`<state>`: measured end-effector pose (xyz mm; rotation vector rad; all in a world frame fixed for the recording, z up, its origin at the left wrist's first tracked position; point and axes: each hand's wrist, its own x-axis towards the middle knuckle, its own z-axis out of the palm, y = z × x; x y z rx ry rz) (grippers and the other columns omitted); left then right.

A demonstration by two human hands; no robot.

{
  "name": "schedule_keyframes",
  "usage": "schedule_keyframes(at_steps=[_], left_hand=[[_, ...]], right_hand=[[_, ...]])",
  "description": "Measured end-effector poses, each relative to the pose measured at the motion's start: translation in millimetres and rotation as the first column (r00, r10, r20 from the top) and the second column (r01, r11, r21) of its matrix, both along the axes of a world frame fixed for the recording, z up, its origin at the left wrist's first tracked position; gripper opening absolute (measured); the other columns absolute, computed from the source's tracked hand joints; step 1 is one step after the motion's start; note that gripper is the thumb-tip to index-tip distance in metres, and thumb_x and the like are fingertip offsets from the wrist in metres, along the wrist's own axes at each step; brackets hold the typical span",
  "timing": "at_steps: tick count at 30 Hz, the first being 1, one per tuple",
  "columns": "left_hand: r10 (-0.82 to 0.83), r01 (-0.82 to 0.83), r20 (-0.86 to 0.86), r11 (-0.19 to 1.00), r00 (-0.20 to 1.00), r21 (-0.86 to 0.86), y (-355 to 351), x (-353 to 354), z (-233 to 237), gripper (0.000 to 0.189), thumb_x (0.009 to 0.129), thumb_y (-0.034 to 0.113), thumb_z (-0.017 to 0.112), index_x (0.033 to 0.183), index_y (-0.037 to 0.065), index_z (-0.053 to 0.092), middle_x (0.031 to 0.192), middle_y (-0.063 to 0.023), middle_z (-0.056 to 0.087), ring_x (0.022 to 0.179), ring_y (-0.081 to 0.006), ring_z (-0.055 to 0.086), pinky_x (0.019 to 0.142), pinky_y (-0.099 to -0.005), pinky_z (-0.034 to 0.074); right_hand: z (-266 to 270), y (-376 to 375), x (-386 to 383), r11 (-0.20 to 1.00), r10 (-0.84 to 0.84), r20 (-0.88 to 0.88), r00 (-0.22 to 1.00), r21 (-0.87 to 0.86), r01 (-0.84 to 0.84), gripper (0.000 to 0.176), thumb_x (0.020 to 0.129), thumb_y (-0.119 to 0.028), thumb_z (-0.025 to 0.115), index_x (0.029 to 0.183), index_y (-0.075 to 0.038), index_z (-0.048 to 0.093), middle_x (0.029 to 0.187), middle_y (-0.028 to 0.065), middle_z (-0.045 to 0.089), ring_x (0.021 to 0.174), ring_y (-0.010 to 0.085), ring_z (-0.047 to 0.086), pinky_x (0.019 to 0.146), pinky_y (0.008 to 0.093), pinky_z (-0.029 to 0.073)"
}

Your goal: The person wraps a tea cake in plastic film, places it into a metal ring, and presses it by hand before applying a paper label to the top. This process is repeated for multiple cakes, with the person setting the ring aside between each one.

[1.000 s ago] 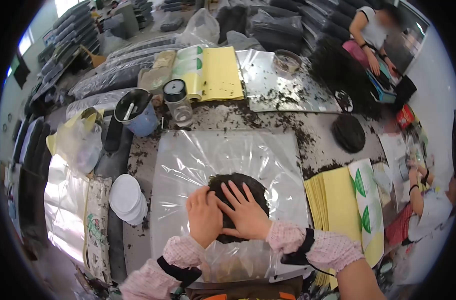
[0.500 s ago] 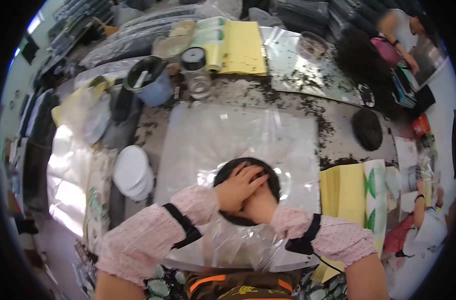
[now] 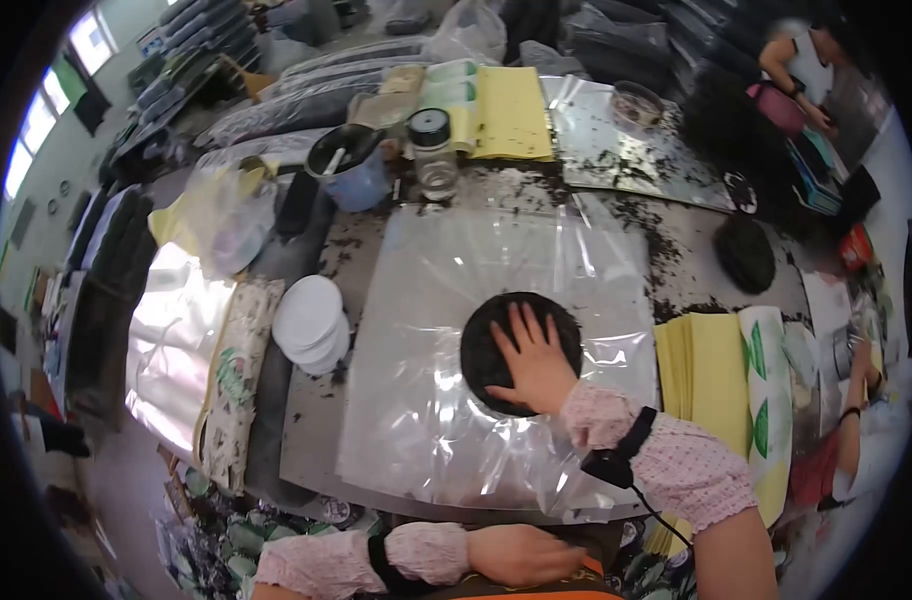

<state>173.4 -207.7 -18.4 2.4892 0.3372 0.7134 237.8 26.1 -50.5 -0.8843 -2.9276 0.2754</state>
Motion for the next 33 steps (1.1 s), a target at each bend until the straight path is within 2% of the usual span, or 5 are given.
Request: schedule_keyframes(at_steps=[3,6,14,19,33], left_hand=[[0.382,-0.727,-0.721,0.643,0.578,-0.242,14,-57,-10,0.066,0.093,0.038,0.062,0.137,-0.007,0.047,0.144,-0.0289,0.047,0.145,-0.0428,0.035,0.116,-0.0563,0.031],[0.979,-0.967,-0.051,0.202,0.197,0.155,56,-104,-43,0.077,0.092,0.039,0.063,0.149,-0.005,0.035,0.155,-0.0280,0.037,0.149,-0.0444,0.028,0.121,-0.0593,0.017],[0.877,-0.880,-0.118,0.445,0.466,-0.168,123,-65,-7,0.064,0.086,0.029,0.073,0.134,-0.006,0.051,0.133,-0.0246,0.059,0.132,-0.0345,0.053,0.116,-0.0480,0.031],[0.956,-0.959,-0.086,0.279,0.282,-0.041,129,-55,-41,0.051,0.083,0.031,0.078,0.118,-0.003,0.063,0.101,-0.0147,0.072,0.094,-0.0358,0.068,0.096,-0.0446,0.046],[0.966,-0.920,0.006,0.248,0.258,-0.302,139,-52,2,0.085,0.068,0.014,0.083,0.142,-0.001,0.043,0.135,-0.0235,0.048,0.129,-0.0426,0.045,0.109,-0.0481,0.037]], right_hand=[[-2,-2,1,1.000,-0.006,0.008,1.000,0.006,0.006,0.099,0.084,-0.067,0.063,0.155,-0.004,0.033,0.161,0.0306,0.022,0.151,0.0458,0.016,0.119,0.0655,0.013],[-3,-7,-1,0.998,-0.050,-0.025,0.998,-0.025,0.050,0.099,0.083,-0.065,0.065,0.155,-0.004,0.034,0.161,0.0320,0.020,0.150,0.0490,0.015,0.118,0.0665,0.014],[65,-11,75,0.937,-0.279,-0.615,0.737,-0.007,0.349,0.054,0.079,-0.008,0.078,0.129,0.005,0.060,0.128,0.0278,0.059,0.126,0.0424,0.055,0.100,0.0476,0.049],[59,-46,146,0.046,-0.866,0.101,0.490,-0.959,0.278,0.039,0.088,-0.009,0.073,0.121,0.007,0.063,0.089,0.0115,0.069,0.086,0.0232,0.069,0.078,0.0328,0.056],[21,-12,17,0.972,-0.202,-0.787,0.583,-0.088,0.219,0.059,0.078,-0.008,0.079,0.132,-0.002,0.057,0.127,0.0162,0.064,0.113,0.0381,0.063,0.096,0.0434,0.052]])
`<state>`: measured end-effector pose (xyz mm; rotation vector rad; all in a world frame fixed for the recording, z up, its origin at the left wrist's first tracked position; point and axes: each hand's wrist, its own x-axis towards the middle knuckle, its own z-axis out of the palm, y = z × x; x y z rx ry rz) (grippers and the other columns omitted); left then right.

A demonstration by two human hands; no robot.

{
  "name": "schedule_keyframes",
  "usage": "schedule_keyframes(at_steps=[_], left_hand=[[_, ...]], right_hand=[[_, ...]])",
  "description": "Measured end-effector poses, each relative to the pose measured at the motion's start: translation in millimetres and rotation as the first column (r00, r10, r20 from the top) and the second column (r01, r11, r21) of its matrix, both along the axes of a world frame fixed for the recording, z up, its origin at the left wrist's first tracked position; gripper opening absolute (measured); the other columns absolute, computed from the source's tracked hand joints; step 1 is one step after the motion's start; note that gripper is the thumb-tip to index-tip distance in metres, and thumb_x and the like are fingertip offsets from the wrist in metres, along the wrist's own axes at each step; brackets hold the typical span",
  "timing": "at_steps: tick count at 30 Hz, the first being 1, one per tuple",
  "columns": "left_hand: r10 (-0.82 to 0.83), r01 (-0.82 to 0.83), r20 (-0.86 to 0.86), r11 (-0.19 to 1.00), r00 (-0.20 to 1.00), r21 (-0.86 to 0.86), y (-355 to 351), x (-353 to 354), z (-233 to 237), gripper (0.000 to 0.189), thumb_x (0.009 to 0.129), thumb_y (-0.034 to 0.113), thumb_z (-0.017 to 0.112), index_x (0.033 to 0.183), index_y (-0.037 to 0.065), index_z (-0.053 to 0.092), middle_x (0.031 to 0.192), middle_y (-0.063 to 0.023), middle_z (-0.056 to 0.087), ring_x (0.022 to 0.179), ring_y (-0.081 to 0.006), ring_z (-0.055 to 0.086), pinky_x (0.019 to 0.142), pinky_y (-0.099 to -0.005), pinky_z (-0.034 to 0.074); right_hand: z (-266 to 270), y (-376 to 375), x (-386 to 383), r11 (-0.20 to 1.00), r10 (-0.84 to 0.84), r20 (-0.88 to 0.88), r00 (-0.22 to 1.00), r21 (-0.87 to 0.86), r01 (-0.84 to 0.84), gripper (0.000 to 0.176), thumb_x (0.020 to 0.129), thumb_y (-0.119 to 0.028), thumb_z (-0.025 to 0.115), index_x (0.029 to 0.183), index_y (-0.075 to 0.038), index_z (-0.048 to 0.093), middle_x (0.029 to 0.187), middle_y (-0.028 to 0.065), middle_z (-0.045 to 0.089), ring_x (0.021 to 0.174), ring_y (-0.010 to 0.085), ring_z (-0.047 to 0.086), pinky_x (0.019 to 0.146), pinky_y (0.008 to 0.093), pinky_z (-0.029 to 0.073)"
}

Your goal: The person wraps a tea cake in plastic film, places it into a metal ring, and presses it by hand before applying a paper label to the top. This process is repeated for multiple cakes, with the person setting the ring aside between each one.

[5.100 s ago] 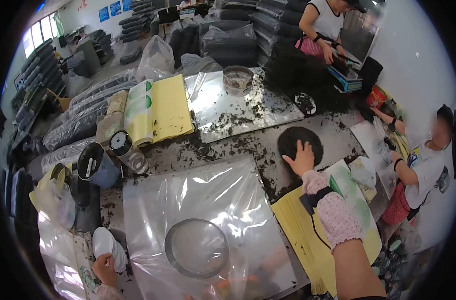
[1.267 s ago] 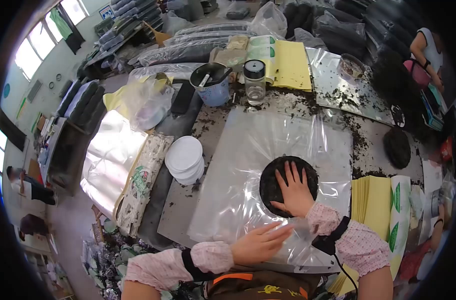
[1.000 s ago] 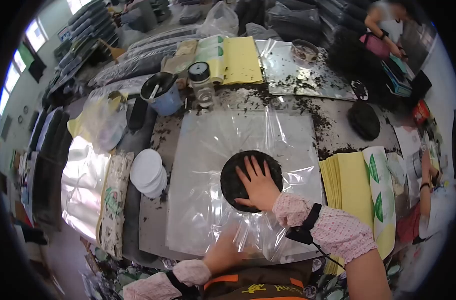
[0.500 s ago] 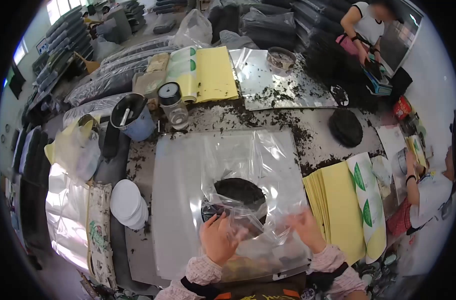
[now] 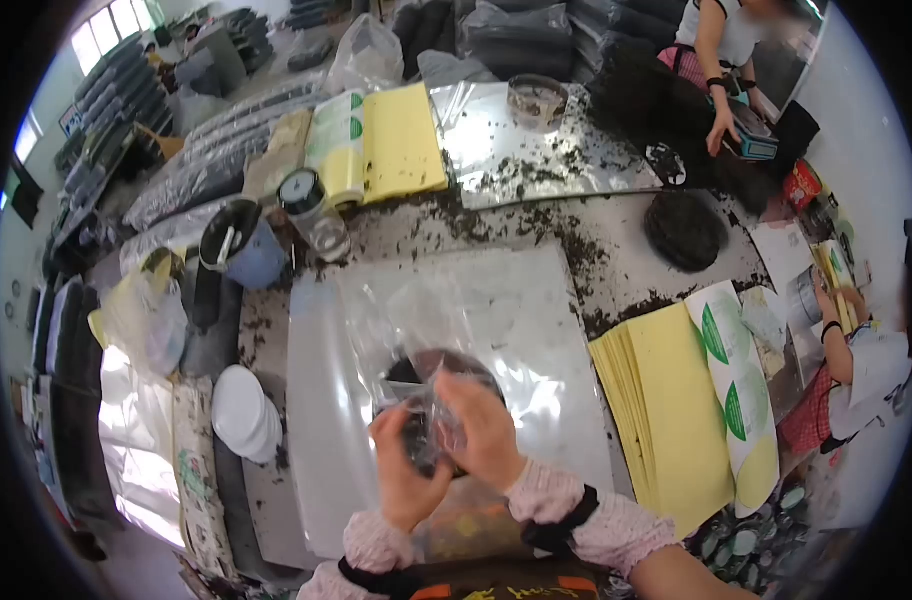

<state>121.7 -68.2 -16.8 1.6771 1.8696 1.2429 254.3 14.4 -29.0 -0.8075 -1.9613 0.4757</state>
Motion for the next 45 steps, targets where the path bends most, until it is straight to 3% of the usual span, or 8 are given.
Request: schedule_keyframes(at_steps=[8,11,14,17,33,38,41,45], left_hand=[[-0.228,0.232,-0.093,0.972,0.969,0.031,42,-13,-4,0.051,0.083,0.010,0.072,0.131,0.001,0.055,0.131,-0.0171,0.056,0.126,-0.0408,0.052,0.113,-0.0543,0.036],[-0.247,0.247,-0.120,0.969,0.961,-0.015,43,-13,-7,0.046,0.083,0.008,0.072,0.125,0.002,0.056,0.129,-0.0169,0.056,0.124,-0.0404,0.053,0.111,-0.0557,0.038],[-0.186,0.182,-0.036,0.979,0.982,-0.095,37,-11,-21,0.047,0.082,0.004,0.071,0.124,-0.001,0.052,0.125,-0.0203,0.056,0.119,-0.0404,0.054,0.107,-0.0510,0.041],[-0.030,0.034,0.157,0.999,0.987,-0.025,37,-8,-16,0.060,0.082,0.002,0.070,0.136,-0.005,0.044,0.119,-0.0232,0.055,0.118,-0.0399,0.055,0.103,-0.0432,0.045],[-0.439,0.289,-0.553,0.895,0.708,-0.340,37,1,-14,0.085,0.089,0.038,0.062,0.155,-0.003,0.029,0.163,-0.0260,0.023,0.153,-0.0458,0.012,0.122,-0.0599,0.005],[-0.474,0.273,-0.531,0.868,0.703,-0.414,38,7,-2,0.085,0.087,0.033,0.065,0.153,-0.008,0.029,0.162,-0.0293,0.020,0.152,-0.0487,0.009,0.122,-0.0605,0.005],[-0.493,0.288,-0.519,0.857,0.698,-0.426,38,6,-2,0.086,0.085,0.029,0.066,0.151,-0.010,0.029,0.162,-0.0305,0.019,0.152,-0.0502,0.009,0.121,-0.0613,0.006],[-0.481,0.292,-0.538,0.869,0.693,-0.400,39,7,-3,0.083,0.087,0.030,0.064,0.151,-0.010,0.030,0.162,-0.0300,0.020,0.151,-0.0507,0.010,0.121,-0.0615,0.006]], right_hand=[[0,11,44,0.938,0.304,-0.111,0.946,-0.139,-0.317,0.051,0.073,-0.016,0.076,0.120,0.000,0.063,0.113,0.0169,0.066,0.107,0.0399,0.063,0.100,0.0483,0.047],[4,45,29,0.846,-0.289,-0.374,0.881,-0.531,0.052,0.044,0.084,-0.013,0.067,0.126,0.001,0.060,0.117,0.0179,0.065,0.110,0.0379,0.062,0.101,0.0473,0.046],[7,86,-12,0.582,-0.092,-0.509,0.856,-0.725,-0.368,0.039,0.089,-0.013,0.064,0.125,0.003,0.060,0.124,0.0189,0.062,0.115,0.0379,0.060,0.103,0.0468,0.045],[31,28,-10,0.954,0.281,-0.012,0.960,-0.102,-0.281,0.037,0.093,-0.014,0.061,0.125,0.005,0.059,0.128,0.0199,0.059,0.117,0.0370,0.058,0.103,0.0427,0.046],[-18,1,24,0.944,0.179,0.533,0.827,-0.329,0.008,0.023,0.080,-0.010,0.073,0.103,-0.007,0.071,0.106,0.0089,0.066,0.088,0.0296,0.064,0.080,0.0395,0.055],[-35,5,140,0.987,-0.152,0.054,0.987,0.066,0.148,0.019,0.079,-0.006,0.071,0.098,-0.004,0.069,0.101,0.0135,0.067,0.086,0.0333,0.066,0.077,0.0413,0.055],[-78,-32,322,0.590,-0.807,0.210,0.552,0.236,0.772,0.029,0.083,-0.003,0.066,0.112,0.000,0.068,0.106,0.0159,0.069,0.102,0.0321,0.067,0.086,0.0400,0.055],[-42,-79,416,0.460,-0.851,0.499,0.163,0.559,0.690,0.028,0.085,-0.004,0.069,0.112,-0.006,0.073,0.119,0.0192,0.069,0.113,0.0356,0.065,0.094,0.0458,0.053]])
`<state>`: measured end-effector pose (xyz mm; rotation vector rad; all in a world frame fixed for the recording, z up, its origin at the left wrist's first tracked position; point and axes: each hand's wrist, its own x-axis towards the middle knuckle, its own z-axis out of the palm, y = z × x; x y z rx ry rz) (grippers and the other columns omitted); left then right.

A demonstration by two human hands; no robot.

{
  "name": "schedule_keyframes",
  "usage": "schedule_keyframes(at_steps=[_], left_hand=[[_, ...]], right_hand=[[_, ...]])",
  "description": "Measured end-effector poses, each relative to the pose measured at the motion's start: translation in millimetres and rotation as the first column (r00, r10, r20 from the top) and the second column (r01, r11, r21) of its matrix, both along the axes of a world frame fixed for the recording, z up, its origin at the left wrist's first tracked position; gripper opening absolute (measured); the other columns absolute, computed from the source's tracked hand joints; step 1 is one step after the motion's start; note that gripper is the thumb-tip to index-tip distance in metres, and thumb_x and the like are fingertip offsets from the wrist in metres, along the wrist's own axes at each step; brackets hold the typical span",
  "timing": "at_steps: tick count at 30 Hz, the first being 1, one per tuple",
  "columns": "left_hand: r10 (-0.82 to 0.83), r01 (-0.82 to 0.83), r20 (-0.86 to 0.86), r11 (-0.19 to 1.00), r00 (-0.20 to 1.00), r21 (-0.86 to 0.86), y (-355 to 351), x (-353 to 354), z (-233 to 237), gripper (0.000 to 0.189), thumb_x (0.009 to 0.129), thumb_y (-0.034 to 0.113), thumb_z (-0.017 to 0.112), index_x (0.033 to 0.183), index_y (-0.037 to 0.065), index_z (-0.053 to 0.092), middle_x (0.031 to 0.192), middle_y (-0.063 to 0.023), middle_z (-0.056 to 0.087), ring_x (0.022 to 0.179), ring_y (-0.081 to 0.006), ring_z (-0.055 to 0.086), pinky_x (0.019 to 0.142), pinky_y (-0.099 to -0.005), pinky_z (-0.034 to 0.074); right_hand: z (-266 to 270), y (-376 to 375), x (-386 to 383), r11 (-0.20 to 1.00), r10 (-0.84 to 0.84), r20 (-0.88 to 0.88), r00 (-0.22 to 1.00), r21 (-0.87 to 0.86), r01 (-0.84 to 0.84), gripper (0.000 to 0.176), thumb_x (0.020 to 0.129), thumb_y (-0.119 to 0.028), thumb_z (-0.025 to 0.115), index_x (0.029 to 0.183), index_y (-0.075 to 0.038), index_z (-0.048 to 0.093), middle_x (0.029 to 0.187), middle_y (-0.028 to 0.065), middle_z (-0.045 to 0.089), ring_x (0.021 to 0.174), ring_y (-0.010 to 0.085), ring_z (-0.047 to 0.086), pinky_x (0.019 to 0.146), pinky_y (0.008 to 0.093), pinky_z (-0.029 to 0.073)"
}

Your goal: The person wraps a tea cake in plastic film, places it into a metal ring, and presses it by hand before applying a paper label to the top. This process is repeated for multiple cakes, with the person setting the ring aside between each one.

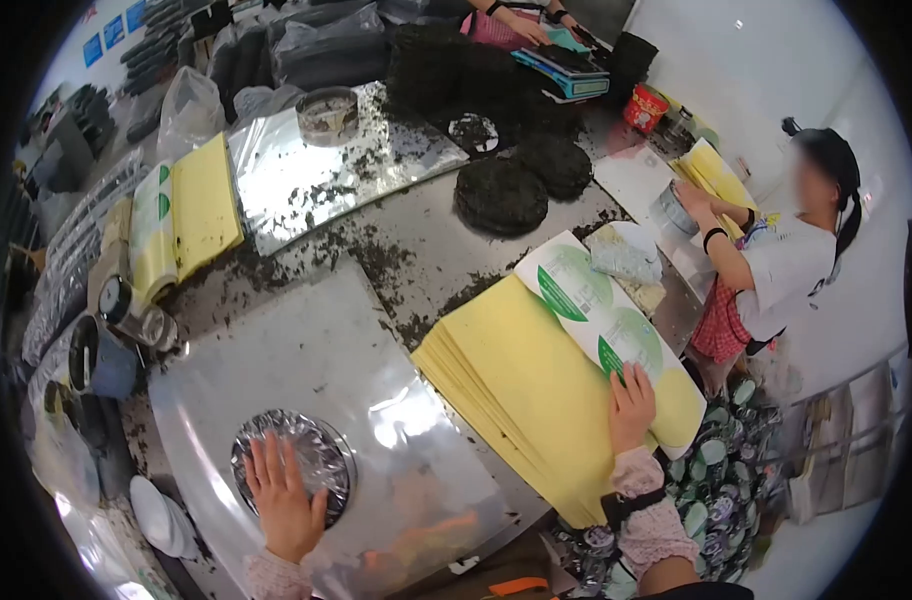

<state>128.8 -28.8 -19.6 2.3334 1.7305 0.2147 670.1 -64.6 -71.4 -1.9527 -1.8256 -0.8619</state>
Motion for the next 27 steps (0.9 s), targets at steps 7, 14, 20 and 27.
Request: schedule_keyframes(at_steps=[7,14,20,27], left_hand=[[0.001,0.000,-0.028,0.999,1.000,0.042,-3,-1,-3,0.084,0.087,0.035,0.066,0.151,-0.008,0.033,0.162,-0.0290,0.021,0.152,-0.0499,0.011,0.122,-0.0604,0.008],[0.036,-0.036,0.003,0.999,0.999,0.030,-5,-2,1,0.092,0.090,0.052,0.064,0.156,0.000,0.029,0.164,-0.0276,0.017,0.153,-0.0464,0.009,0.122,-0.0582,0.007],[0.116,-0.107,-0.056,0.985,0.992,0.137,-8,-1,-11,0.077,0.090,0.050,0.064,0.150,0.005,0.044,0.162,-0.0245,0.025,0.152,-0.0430,0.018,0.120,-0.0617,0.009],[0.055,-0.053,0.402,0.998,0.914,-0.017,-12,-15,-35,0.067,0.093,0.050,0.060,0.150,0.016,0.047,0.152,-0.0087,0.048,0.147,-0.0313,0.034,0.118,-0.0602,0.020]], right_hand=[[-16,6,42,0.958,-0.175,-0.865,0.470,-0.038,0.285,0.019,0.089,-0.005,0.068,0.107,-0.001,0.072,0.111,0.0146,0.071,0.101,0.0273,0.067,0.088,0.0369,0.053],[77,-20,62,0.641,0.339,-0.940,0.025,0.250,0.725,0.034,0.107,-0.017,0.042,0.136,-0.001,0.051,0.130,0.0102,0.058,0.107,0.0253,0.057,0.090,0.0362,0.053],[17,59,-276,0.566,0.562,-0.620,0.547,-0.193,-0.801,0.073,0.087,-0.040,0.074,0.142,0.001,0.048,0.124,0.0204,0.063,0.116,0.0360,0.061,0.096,0.0485,0.050],[59,69,-361,0.232,0.723,-0.555,0.412,-0.366,-0.901,0.097,0.087,-0.063,0.062,0.151,0.004,0.036,0.155,0.0268,0.038,0.147,0.0401,0.034,0.119,0.0488,0.029]])
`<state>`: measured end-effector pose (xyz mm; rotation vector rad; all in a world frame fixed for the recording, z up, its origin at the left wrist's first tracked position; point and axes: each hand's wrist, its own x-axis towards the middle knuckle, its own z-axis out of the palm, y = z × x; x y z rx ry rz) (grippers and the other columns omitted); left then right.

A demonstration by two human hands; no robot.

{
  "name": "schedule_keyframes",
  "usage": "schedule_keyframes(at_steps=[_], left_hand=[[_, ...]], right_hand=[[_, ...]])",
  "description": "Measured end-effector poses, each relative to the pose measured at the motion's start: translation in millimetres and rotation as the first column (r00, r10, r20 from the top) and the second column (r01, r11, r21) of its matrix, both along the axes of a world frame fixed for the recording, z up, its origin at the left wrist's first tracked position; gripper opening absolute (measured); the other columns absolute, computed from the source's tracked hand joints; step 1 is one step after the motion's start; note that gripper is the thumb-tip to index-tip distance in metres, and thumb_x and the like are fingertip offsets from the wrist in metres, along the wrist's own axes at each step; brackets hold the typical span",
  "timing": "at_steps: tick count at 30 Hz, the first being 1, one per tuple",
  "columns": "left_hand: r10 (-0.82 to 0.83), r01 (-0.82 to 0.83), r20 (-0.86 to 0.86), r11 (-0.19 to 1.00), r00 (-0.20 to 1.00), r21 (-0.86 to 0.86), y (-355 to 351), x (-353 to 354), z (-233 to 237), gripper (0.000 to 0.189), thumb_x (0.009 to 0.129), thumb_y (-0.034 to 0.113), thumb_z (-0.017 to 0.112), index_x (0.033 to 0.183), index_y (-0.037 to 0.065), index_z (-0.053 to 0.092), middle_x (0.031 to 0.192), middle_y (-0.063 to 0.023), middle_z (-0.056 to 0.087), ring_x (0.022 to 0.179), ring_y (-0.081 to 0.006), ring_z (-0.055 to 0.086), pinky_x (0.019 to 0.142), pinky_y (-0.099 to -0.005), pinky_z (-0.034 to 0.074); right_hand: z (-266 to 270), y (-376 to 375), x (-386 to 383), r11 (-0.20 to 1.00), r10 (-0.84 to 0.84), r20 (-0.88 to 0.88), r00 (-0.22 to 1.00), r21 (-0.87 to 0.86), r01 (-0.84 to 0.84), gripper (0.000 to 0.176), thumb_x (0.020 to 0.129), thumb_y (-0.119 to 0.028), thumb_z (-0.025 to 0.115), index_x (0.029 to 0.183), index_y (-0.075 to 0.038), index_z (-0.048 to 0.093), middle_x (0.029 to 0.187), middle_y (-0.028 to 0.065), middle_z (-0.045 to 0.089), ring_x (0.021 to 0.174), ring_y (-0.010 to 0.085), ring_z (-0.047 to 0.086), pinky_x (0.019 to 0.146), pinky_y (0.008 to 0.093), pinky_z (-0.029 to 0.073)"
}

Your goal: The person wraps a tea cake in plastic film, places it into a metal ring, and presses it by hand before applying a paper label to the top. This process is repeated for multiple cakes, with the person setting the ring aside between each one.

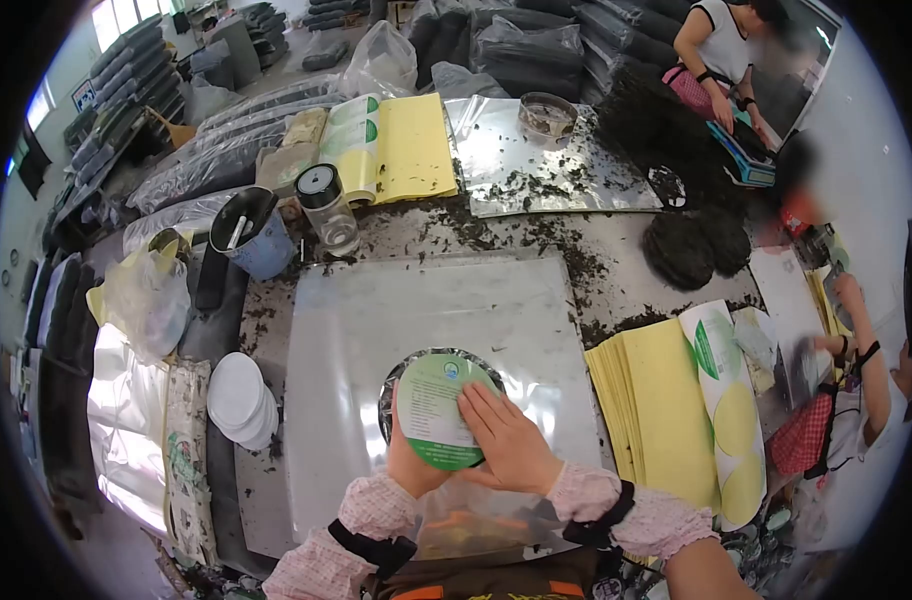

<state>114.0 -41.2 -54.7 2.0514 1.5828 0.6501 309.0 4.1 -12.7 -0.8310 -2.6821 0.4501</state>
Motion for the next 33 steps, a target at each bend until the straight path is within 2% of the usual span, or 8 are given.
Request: schedule_keyframes(at_steps=[7,8,9,10,14,16,28,33], left_hand=[[0.096,-0.079,0.338,0.995,0.936,-0.063,3,-1,23,0.070,0.094,0.037,0.062,0.153,0.007,0.039,0.152,-0.0144,0.046,0.142,-0.0323,0.041,0.120,-0.0463,0.027],[0.191,-0.197,0.461,0.980,0.866,-0.036,3,-3,27,0.071,0.093,0.032,0.062,0.153,0.005,0.036,0.152,-0.0163,0.044,0.141,-0.0325,0.042,0.120,-0.0462,0.028],[0.272,-0.320,0.580,0.947,0.768,-0.020,6,-4,28,0.072,0.093,0.027,0.063,0.154,0.004,0.034,0.153,-0.0182,0.042,0.140,-0.0327,0.044,0.119,-0.0460,0.028],[0.329,-0.230,0.928,0.930,0.175,-0.287,-2,-16,19,0.073,0.092,0.016,0.059,0.155,0.000,0.027,0.155,-0.0222,0.037,0.140,-0.0320,0.043,0.117,-0.0459,0.031],[0.118,-0.139,0.148,0.981,0.982,0.138,10,-30,45,0.062,0.096,0.030,0.052,0.148,-0.003,0.042,0.155,-0.0199,0.040,0.146,-0.0350,0.035,0.119,-0.0489,0.028],[-0.191,0.214,-0.176,0.969,0.966,0.122,37,-19,43,0.065,0.097,0.038,0.053,0.147,-0.002,0.045,0.155,-0.0189,0.041,0.147,-0.0351,0.033,0.120,-0.0514,0.022],[-0.176,0.191,-0.091,0.962,0.980,0.198,38,-21,24,0.060,0.092,0.027,0.063,0.143,-0.001,0.048,0.149,-0.0184,0.047,0.143,-0.0356,0.039,0.118,-0.0516,0.027],[0.576,-0.610,0.223,0.781,0.786,0.133,-17,-28,23,0.041,0.089,0.007,0.065,0.130,0.000,0.060,0.122,-0.0205,0.066,0.110,-0.0376,0.065,0.093,-0.0428,0.052]], right_hand=[[-16,41,-39,0.775,-0.318,-0.346,0.883,-0.631,0.032,0.090,0.088,-0.061,0.061,0.155,-0.007,0.034,0.158,0.0229,0.035,0.150,0.0429,0.026,0.120,0.0618,0.017],[-16,39,-43,0.888,-0.176,-0.299,0.938,-0.460,0.020,0.088,0.089,-0.060,0.061,0.155,-0.009,0.034,0.159,0.0224,0.034,0.150,0.0429,0.024,0.119,0.0638,0.015],[-16,35,-45,0.963,-0.036,-0.219,0.975,-0.268,-0.024,0.086,0.089,-0.058,0.061,0.155,-0.011,0.035,0.159,0.0220,0.032,0.151,0.0429,0.022,0.118,0.0659,0.013],[-14,33,-46,0.993,0.089,-0.111,0.990,-0.071,-0.097,0.084,0.089,-0.057,0.061,0.155,-0.012,0.036,0.160,0.0216,0.031,0.152,0.0429,0.020,0.118,0.0679,0.011],[-20,31,-56,0.982,0.174,0.188,0.967,-0.111,-0.155,0.070,0.093,-0.051,0.056,0.155,-0.023,0.040,0.164,0.0168,0.025,0.153,0.0421,0.015,0.116,0.0711,0.007],[-24,29,-65,0.987,0.133,0.146,0.980,-0.110,-0.117,0.069,0.093,-0.049,0.055,0.155,-0.023,0.040,0.164,0.0159,0.026,0.153,0.0418,0.014,0.117,0.0711,0.006],[-33,27,-56,0.981,0.147,0.099,0.984,-0.143,-0.132,0.073,0.091,-0.044,0.061,0.153,-0.013,0.041,0.161,0.0231,0.029,0.149,0.0444,0.021,0.119,0.0651,0.011],[-23,17,-49,0.993,-0.020,-0.116,0.993,-0.120,0.006,0.080,0.086,-0.054,0.069,0.151,-0.015,0.043,0.157,0.0283,0.030,0.146,0.0463,0.026,0.118,0.0643,0.019]])
